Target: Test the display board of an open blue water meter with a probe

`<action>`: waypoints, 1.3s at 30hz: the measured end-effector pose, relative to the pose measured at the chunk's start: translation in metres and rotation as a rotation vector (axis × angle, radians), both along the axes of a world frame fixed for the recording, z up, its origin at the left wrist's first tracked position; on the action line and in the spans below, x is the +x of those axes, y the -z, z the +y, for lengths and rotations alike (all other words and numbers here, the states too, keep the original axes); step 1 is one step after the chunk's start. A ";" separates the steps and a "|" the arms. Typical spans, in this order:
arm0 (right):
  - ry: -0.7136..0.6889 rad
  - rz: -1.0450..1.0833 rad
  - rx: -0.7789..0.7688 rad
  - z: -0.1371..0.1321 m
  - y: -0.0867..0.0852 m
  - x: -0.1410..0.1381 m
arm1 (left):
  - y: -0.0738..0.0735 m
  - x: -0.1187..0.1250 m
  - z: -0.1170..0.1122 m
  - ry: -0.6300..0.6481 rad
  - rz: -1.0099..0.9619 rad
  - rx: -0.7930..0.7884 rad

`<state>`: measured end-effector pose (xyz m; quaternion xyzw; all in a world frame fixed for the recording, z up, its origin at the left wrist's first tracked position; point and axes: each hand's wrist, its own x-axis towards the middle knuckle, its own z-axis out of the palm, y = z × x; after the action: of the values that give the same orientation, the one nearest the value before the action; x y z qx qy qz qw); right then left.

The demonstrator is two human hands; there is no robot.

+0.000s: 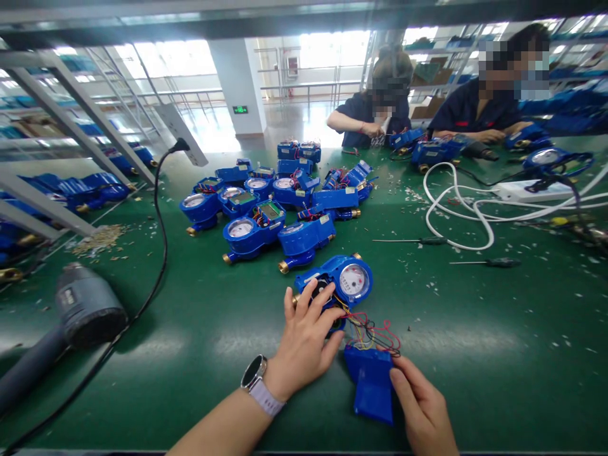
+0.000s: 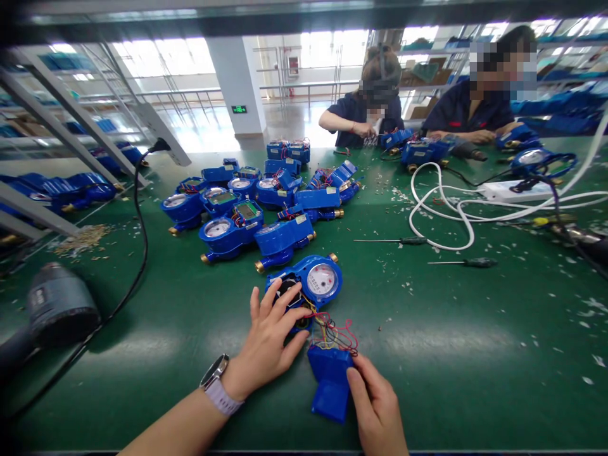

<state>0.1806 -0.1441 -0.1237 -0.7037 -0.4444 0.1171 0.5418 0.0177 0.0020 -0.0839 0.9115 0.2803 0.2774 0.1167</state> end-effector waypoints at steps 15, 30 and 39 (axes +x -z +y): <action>0.003 -0.067 -0.030 -0.005 0.009 0.001 | -0.001 0.003 -0.004 -0.008 -0.027 -0.089; -0.010 0.005 0.044 0.001 0.002 0.000 | -0.006 -0.003 0.002 0.128 -0.266 0.011; 0.007 0.106 0.044 0.000 0.004 -0.002 | -0.006 -0.012 0.015 0.062 -0.451 0.008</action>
<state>0.1790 -0.1443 -0.1274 -0.6860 -0.4151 0.1424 0.5804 0.0055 0.0169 -0.0784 0.8351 0.2178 0.4714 0.1814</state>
